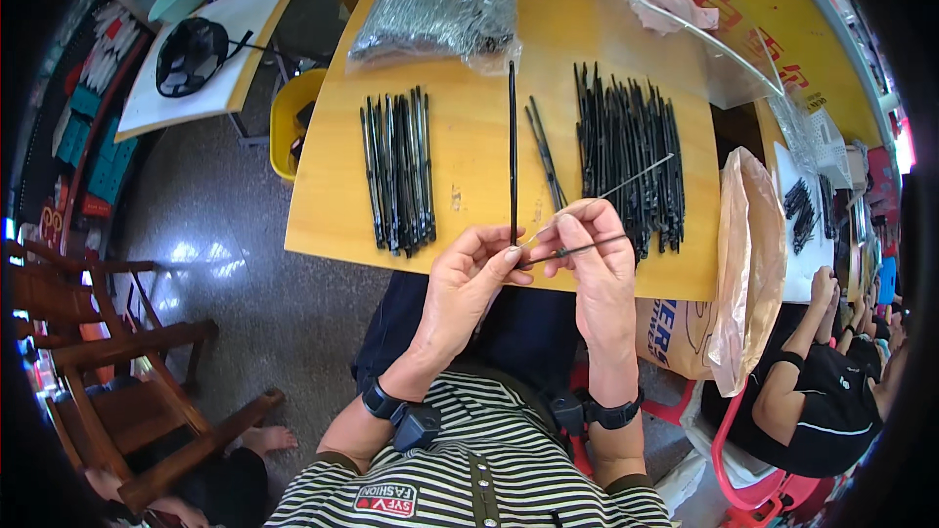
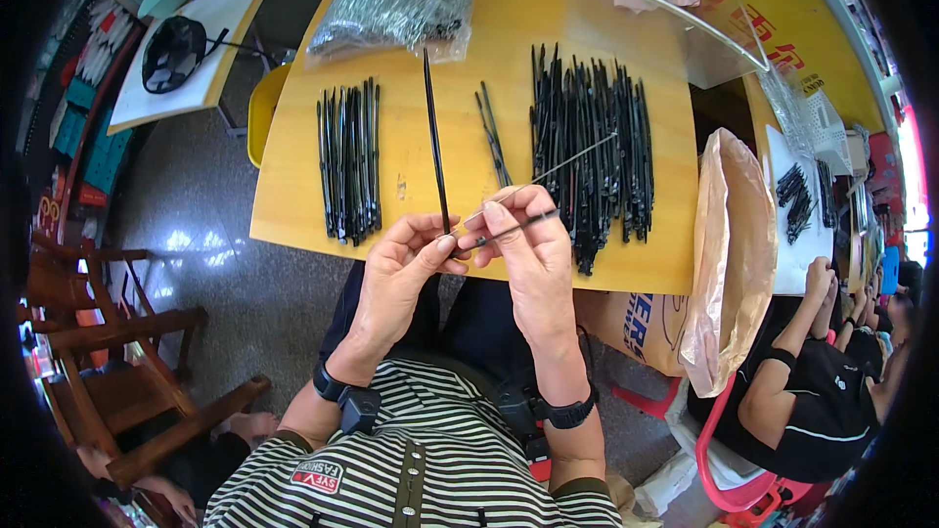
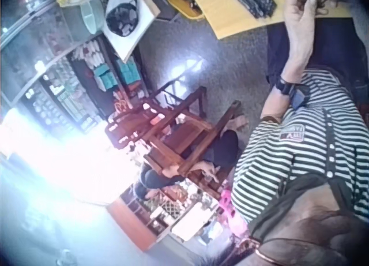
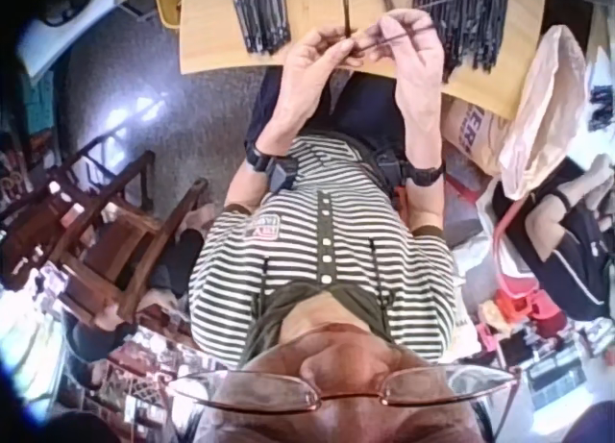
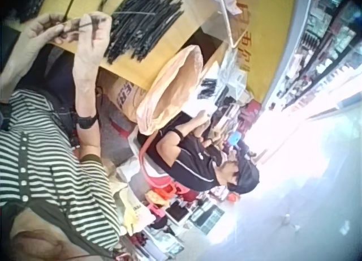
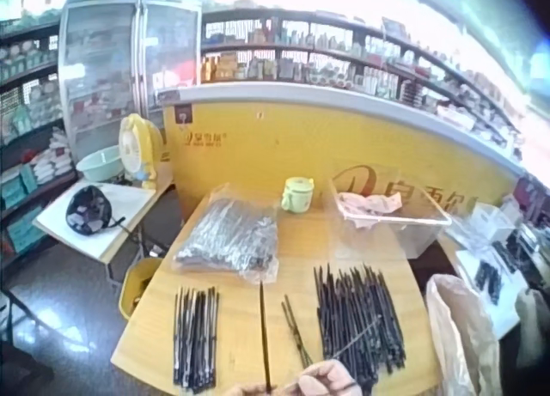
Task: Inserting thin white wires into the heads of black zip ties.
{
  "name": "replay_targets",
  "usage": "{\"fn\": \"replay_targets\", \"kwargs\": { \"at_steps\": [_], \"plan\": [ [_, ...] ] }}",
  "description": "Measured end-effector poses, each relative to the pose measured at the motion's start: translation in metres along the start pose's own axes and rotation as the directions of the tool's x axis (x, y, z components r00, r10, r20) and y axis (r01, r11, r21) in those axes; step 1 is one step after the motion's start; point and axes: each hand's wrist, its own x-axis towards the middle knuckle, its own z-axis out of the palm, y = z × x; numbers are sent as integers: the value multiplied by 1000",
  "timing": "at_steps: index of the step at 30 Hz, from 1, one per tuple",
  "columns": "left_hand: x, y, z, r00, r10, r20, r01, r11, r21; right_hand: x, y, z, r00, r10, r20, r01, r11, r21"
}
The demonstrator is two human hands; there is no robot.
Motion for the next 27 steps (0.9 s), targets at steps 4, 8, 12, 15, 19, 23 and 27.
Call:
{"fn": "replay_targets", "kwargs": {
  "at_steps": [4,8,12,15,19,23,27],
  "plan": [
    [-8,0,-3,998,-50,43,50,999,-11,-8,-1,1,1000,1,-27,0,1000,21],
    [-11,1,2,995,-40,93,46,997,-62,-9,1,-3,1000,6,27,-6,1000,-17],
    [-13,6,2,993,-23,115,31,997,-71,-11,-5,-4,998,59,9,-58,998,-20],
    [-12,5,1,992,-27,126,39,995,-96,-12,-5,-8,997,65,-29,-65,998,-17],
    [-12,3,2,992,-24,124,41,990,-136,-12,-7,-10,993,93,-66,-95,995,-18],
    [-12,-1,1,989,-17,150,40,988,-147,-12,-12,-11,984,158,-82,-159,987,-6],
    [-13,1,2,986,-35,166,56,991,-125,-11,-12,-13,977,204,-65,-203,979,19]
  ]
}}
